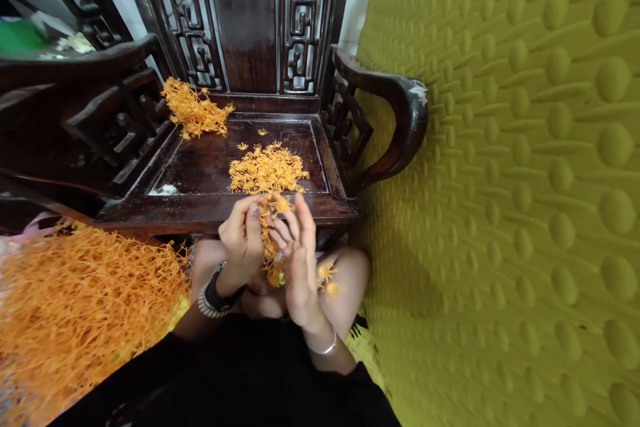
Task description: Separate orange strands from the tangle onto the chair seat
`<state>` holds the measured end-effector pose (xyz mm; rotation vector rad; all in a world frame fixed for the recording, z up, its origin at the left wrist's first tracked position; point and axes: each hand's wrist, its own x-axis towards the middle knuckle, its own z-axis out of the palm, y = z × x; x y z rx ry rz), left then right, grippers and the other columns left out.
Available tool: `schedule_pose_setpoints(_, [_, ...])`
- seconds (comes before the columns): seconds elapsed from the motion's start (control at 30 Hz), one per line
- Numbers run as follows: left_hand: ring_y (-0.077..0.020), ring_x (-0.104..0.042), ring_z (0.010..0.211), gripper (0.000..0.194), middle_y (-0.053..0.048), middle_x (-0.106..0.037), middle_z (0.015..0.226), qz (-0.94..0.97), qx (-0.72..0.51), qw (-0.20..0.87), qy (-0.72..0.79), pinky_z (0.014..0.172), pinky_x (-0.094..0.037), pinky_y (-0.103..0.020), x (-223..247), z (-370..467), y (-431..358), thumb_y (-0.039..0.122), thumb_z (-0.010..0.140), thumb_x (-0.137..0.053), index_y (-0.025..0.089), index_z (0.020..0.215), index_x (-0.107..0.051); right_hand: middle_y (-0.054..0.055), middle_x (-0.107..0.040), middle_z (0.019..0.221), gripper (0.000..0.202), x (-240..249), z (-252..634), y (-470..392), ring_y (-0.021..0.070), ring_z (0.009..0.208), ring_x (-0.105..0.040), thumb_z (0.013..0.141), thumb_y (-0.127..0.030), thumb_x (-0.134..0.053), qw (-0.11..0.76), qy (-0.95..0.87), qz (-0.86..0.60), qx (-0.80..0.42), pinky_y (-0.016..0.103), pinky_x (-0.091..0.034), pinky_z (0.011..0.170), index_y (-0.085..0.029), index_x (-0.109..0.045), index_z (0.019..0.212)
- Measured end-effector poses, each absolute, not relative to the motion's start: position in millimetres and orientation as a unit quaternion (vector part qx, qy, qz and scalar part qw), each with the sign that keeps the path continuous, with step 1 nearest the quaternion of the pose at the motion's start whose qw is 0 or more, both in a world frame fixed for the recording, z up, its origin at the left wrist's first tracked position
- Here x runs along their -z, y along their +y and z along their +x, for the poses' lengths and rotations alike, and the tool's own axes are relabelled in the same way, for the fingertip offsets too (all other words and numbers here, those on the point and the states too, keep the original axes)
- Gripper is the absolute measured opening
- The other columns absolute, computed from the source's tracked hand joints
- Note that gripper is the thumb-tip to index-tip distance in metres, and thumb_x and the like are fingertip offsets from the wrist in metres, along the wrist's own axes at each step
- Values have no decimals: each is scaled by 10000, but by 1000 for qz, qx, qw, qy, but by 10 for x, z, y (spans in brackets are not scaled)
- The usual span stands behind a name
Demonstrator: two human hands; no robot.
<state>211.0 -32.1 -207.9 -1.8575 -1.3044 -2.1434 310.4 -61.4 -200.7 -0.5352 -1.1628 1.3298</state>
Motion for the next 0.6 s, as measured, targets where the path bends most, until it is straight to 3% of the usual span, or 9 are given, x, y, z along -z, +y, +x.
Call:
schedule_pose_setpoints(0.1, [-55, -582, 564, 186, 6, -686, 791, -541, 717, -49, -437, 547, -458, -156, 2057, 2082, -322, 203, 973, -426, 190, 973, -611, 61, -472, 1385, 609, 2098, 3121, -602, 162, 959, -623, 930, -392, -523, 570, -543, -302, -538, 342, -524, 859, -411, -227, 1461])
schedule_pose_setpoints(0.17, [-51, -532, 487, 217, 26, -637, 671, -529, 726, -75, -432, 483, -417, -155, 2047, 2047, -325, 261, 969, -447, 181, 840, -602, 54, -567, 1219, 556, 2147, 3133, -599, 103, 719, -585, 917, -335, -558, 497, -594, -339, -534, 253, -503, 671, -355, -329, 1424])
schedule_pose_setpoints(0.23, [-45, -468, 436, 324, 47, -537, 534, -545, 719, -65, -426, 446, -366, -159, 2048, 1992, -318, 287, 948, -492, 168, 650, -534, 6, -610, 899, 365, 2171, 3139, -601, 79, 578, -478, 907, -334, -574, 419, -650, -356, -524, 216, -411, 555, -254, -525, 1260])
schedule_pose_setpoints(0.3, [-38, -376, 389, 434, 60, -419, 438, -557, 709, -35, -431, 413, -296, -177, 2058, 1914, -298, 285, 923, -538, 154, 521, -443, -36, -511, 676, 181, 2169, 3133, -614, 78, 547, -405, 924, -342, -543, 370, -695, -360, -501, 213, -334, 524, -190, -621, 984])
schedule_pose_setpoints(0.37, [-35, -320, 362, 489, 62, -368, 403, -536, 716, 2, -447, 401, -250, -202, 2066, 1810, -272, 288, 909, -558, 145, 464, -413, -45, -440, 615, 264, 2153, 3117, -646, 76, 552, -389, 960, -342, -469, 352, -723, -359, -474, 216, -308, 537, -169, -580, 794])
schedule_pose_setpoints(0.6, [-56, -377, 345, 555, 50, -414, 376, -379, 762, 138, -507, 443, -274, -244, 1928, 1462, -319, 392, 908, -551, 152, 414, -468, -51, -429, 558, 344, 2114, 3119, -841, 66, 494, -377, 982, -351, -413, 318, -738, -316, -505, 210, -293, 507, -164, -556, 731])
